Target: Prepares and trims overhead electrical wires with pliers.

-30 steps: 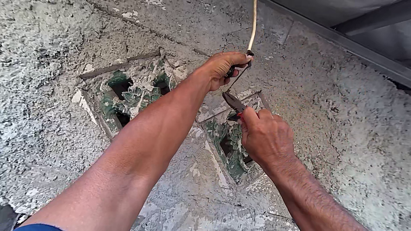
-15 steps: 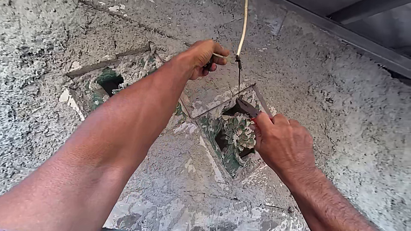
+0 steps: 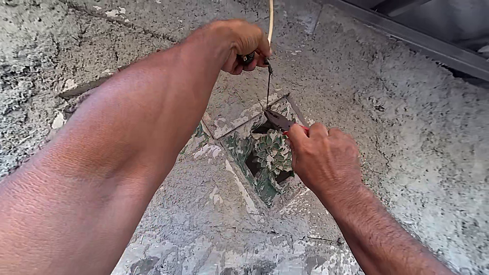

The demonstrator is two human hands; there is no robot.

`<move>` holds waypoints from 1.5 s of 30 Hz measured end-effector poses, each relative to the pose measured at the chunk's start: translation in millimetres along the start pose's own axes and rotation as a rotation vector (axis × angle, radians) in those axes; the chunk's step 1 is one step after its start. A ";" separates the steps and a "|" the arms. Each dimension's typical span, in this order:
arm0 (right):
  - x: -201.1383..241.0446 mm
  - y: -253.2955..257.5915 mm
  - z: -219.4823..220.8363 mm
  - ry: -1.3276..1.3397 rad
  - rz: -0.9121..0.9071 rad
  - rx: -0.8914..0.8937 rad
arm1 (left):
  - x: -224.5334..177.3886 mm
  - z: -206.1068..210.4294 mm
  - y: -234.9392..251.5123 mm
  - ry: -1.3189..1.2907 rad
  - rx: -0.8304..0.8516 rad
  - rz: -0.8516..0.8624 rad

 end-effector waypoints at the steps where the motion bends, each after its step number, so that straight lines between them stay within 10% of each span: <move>1: -2.3 -0.5 0.3 0.007 0.001 -0.007 | 1.7 0.7 0.0 -0.018 0.015 0.005; 23: 32.5 8.7 11.9 0.072 0.071 0.018 | 10.2 -12.7 -2.7 -0.063 0.065 0.189; 34: 25.5 53.3 53.8 0.134 0.309 0.360 | 42.7 -24.0 3.0 -0.327 0.172 0.280; 45: -11.0 120.2 53.0 0.343 0.511 0.291 | 52.8 -29.5 13.5 -0.404 0.254 0.281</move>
Point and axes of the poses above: each hand's wrist, its own y-axis towards the middle knuckle, its own z-axis out of the palm, x = y × z, the point moved 2 cm from there along y, towards the middle knuckle, and after that the axes turned 5 degrees about -x, right-handed, at the moved point
